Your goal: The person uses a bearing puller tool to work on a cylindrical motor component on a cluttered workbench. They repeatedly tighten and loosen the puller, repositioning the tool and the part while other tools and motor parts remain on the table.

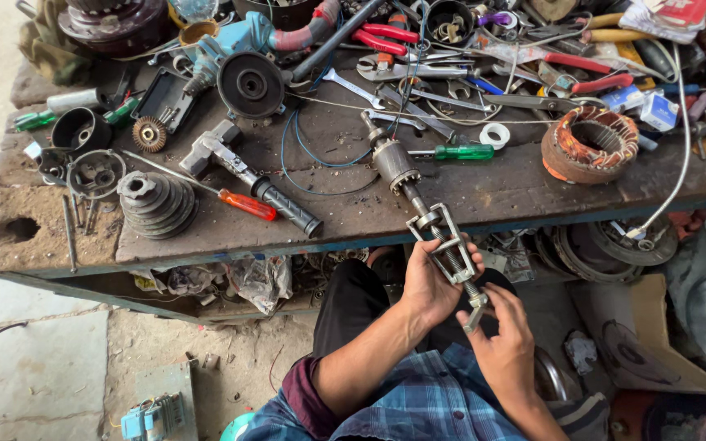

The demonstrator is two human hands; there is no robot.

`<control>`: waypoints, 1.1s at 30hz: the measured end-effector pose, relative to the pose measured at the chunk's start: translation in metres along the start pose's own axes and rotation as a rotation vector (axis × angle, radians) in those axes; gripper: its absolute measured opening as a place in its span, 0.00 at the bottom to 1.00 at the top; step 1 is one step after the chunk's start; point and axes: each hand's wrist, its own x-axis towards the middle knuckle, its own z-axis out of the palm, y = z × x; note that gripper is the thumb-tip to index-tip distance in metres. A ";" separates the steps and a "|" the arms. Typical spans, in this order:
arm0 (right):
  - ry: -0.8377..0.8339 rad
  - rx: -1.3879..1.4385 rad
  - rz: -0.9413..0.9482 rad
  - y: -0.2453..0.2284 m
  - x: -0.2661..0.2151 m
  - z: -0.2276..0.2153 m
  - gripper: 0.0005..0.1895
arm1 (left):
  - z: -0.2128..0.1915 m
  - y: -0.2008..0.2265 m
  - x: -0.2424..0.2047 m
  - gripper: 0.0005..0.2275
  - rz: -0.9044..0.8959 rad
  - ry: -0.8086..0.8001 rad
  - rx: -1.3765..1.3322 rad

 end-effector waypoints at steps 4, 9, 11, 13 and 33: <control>-0.035 0.086 0.137 0.002 -0.002 0.004 0.21 | 0.001 0.001 -0.004 0.19 0.004 0.032 0.021; -0.172 0.643 0.566 0.024 0.002 0.015 0.22 | -0.001 -0.001 -0.001 0.18 0.024 0.055 0.080; -0.198 0.812 0.669 0.032 0.001 0.022 0.25 | -0.005 -0.001 -0.001 0.17 0.048 0.073 0.121; -0.212 0.910 0.726 0.039 0.004 0.026 0.26 | -0.005 0.000 0.001 0.17 0.040 0.081 0.122; -0.183 0.666 0.451 0.037 0.005 0.013 0.25 | 0.012 -0.004 0.007 0.22 0.008 0.181 0.201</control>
